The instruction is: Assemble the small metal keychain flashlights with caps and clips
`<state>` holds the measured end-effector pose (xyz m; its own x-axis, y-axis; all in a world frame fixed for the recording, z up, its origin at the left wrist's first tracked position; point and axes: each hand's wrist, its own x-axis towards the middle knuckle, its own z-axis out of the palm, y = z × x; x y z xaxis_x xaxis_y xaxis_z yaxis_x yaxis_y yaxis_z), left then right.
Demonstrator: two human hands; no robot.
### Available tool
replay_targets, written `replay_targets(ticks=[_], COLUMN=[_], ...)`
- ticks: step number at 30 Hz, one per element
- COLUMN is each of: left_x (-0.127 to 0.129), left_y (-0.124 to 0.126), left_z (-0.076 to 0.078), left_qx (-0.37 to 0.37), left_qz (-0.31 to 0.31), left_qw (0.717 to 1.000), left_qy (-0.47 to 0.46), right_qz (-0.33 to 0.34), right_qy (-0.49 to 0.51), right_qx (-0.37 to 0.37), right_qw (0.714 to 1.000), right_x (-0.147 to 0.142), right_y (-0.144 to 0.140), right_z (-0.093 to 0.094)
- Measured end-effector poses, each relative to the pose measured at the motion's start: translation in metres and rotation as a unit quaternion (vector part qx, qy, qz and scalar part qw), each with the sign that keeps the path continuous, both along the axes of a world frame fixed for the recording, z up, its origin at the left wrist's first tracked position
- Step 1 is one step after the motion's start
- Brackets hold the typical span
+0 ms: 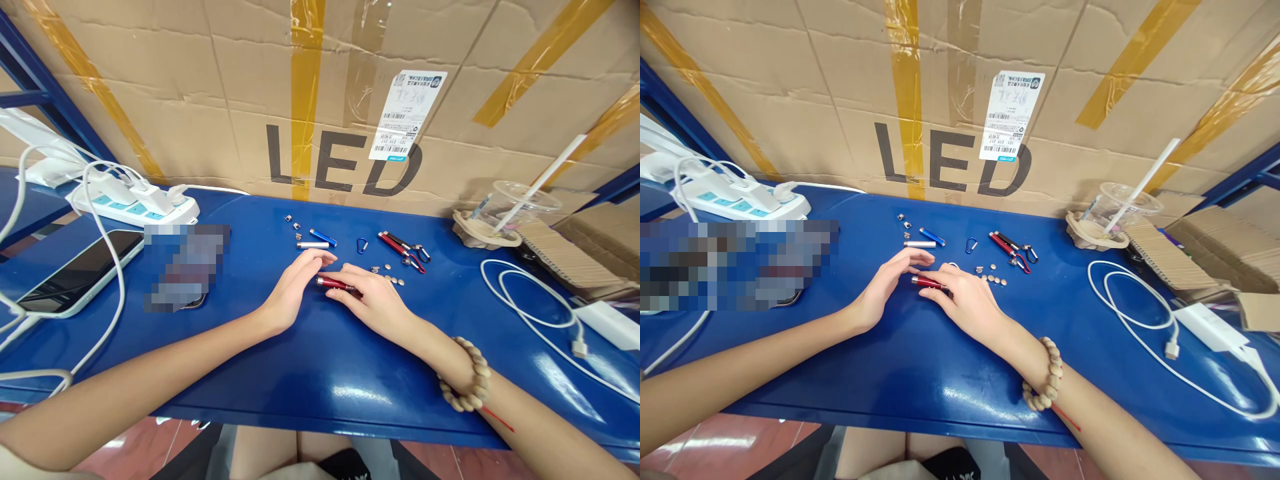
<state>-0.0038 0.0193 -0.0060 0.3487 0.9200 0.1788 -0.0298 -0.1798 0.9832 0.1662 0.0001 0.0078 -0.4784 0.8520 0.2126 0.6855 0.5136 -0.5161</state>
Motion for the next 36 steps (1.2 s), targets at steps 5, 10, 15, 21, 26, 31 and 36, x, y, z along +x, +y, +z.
replay_targets(ticks=[5,10,15,21,26,31,36], left_x=[0.0,0.0,0.0,0.0,0.0,0.001,-0.001], left_y=[0.0,0.0,0.0,0.001,0.0,0.001,0.005], left_z=[0.001,0.002,0.001,0.0,0.001,0.0,-0.007], left_qx=[0.004,0.001,0.005,0.012,0.012,0.008,-0.002], left_qz=[0.001,0.004,0.003,0.0,0.0,0.002,0.06], left_qw=[1.0,1.0,1.0,1.0,1.0,1.0,0.998], left_qy=[0.006,0.005,0.006,0.015,0.01,0.006,0.009], right_qz=[0.002,-0.005,-0.012,-0.014,-0.018,-0.052,-0.216], right_qy=[0.005,0.0,-0.01,-0.025,-0.015,-0.018,-0.03], right_qx=[0.01,0.018,0.02,0.018,0.031,0.041,0.141], right_qw=[1.0,1.0,1.0,0.999,0.999,0.998,0.966], right_x=[0.0,0.0,-0.002,-0.003,-0.004,-0.004,0.015], right_y=[0.0,0.0,-0.002,-0.003,-0.005,-0.005,0.016], right_z=[0.0,0.002,0.003,0.002,0.002,0.004,0.005])
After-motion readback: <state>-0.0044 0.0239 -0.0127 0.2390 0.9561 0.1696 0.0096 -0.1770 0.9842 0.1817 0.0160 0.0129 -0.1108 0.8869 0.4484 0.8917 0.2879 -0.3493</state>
